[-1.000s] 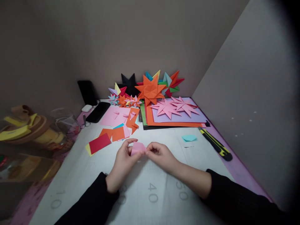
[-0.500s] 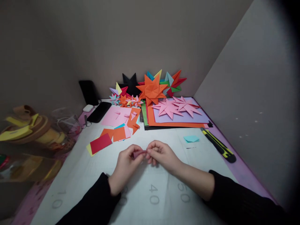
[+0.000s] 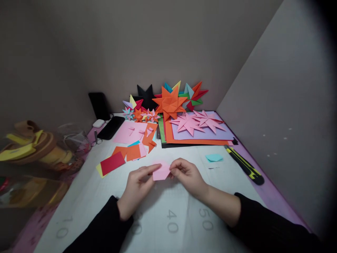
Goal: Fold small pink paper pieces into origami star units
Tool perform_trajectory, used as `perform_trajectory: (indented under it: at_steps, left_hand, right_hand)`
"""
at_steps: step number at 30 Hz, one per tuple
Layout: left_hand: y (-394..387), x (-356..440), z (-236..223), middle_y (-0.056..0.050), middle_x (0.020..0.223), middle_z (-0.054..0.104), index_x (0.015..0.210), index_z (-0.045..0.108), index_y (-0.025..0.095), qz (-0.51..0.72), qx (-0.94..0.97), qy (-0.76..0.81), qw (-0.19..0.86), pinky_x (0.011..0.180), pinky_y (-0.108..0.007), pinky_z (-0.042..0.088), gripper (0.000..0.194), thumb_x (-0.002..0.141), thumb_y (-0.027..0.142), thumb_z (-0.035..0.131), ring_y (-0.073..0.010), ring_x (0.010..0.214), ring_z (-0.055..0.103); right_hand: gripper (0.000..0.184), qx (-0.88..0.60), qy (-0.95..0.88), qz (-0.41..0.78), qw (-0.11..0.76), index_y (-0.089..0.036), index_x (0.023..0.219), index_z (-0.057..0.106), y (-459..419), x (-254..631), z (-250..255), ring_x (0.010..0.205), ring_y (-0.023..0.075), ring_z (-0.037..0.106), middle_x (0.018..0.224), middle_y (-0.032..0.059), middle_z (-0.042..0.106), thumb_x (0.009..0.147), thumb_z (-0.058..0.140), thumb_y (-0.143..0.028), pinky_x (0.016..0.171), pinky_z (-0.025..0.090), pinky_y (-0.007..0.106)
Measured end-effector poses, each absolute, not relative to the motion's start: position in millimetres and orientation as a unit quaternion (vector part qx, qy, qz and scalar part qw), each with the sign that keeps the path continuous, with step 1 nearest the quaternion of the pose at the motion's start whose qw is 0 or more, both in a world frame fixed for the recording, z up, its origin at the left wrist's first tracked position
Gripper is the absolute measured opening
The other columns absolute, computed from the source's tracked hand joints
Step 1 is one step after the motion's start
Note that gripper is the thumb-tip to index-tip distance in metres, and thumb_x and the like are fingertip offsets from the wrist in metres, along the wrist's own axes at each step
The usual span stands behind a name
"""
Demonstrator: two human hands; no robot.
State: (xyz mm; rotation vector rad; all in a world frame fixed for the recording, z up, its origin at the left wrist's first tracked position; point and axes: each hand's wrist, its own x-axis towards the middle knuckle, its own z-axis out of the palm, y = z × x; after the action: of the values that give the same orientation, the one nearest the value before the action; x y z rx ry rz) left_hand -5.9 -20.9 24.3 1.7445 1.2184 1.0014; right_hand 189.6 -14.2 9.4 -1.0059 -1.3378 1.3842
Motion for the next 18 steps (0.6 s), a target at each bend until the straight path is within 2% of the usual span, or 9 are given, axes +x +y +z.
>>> perform_trajectory:
  at_steps: [5, 13, 18]
  left_hand:
    - [-20.6, -7.2, 28.6, -0.004, 0.085, 0.073, 0.089, 0.074, 0.025, 0.418, 0.684, 0.463, 0.377, 0.071, -0.029, 0.050, 0.019, 0.078, 0.019, 0.060, -0.0180, 0.075, 0.066]
    - [-22.5, -2.0, 25.7, -0.004, 0.081, 0.073, 0.082, 0.074, 0.023, 0.416, 0.646, 0.491, 0.412, 0.068, -0.028, 0.050, 0.012, 0.074, 0.021, 0.064, -0.0182, 0.073, 0.065]
    - [-24.6, 4.7, 25.2, -0.002, 0.075, 0.069, 0.071, 0.069, 0.019, 0.451, 0.594, 0.522, 0.414, 0.062, -0.024, 0.048, 0.003, 0.071, 0.022, 0.067, -0.0145, 0.067, 0.062]
  right_hand:
    - [0.015, -0.384, -0.551, 0.568, 0.475, -0.021, 0.086, 0.060, -14.5, 187.7, 11.0, 0.070, 0.0149, 0.063, 0.077, 0.0020, 0.064, 0.079, 0.062, -0.035, 0.068, 0.051, 0.031]
    - [0.012, -0.409, -0.545, 0.540, 0.494, -0.022, 0.076, 0.063, -12.2, 187.0, 7.4, 0.074, 0.0167, 0.061, 0.078, 0.0027, 0.066, 0.075, 0.067, -0.033, 0.070, 0.049, 0.032]
    - [0.012, -0.415, -0.518, 0.558, 0.498, -0.020, 0.075, 0.064, -9.6, 186.4, 3.8, 0.072, 0.0156, 0.060, 0.078, 0.0024, 0.066, 0.074, 0.068, -0.031, 0.068, 0.048, 0.030]
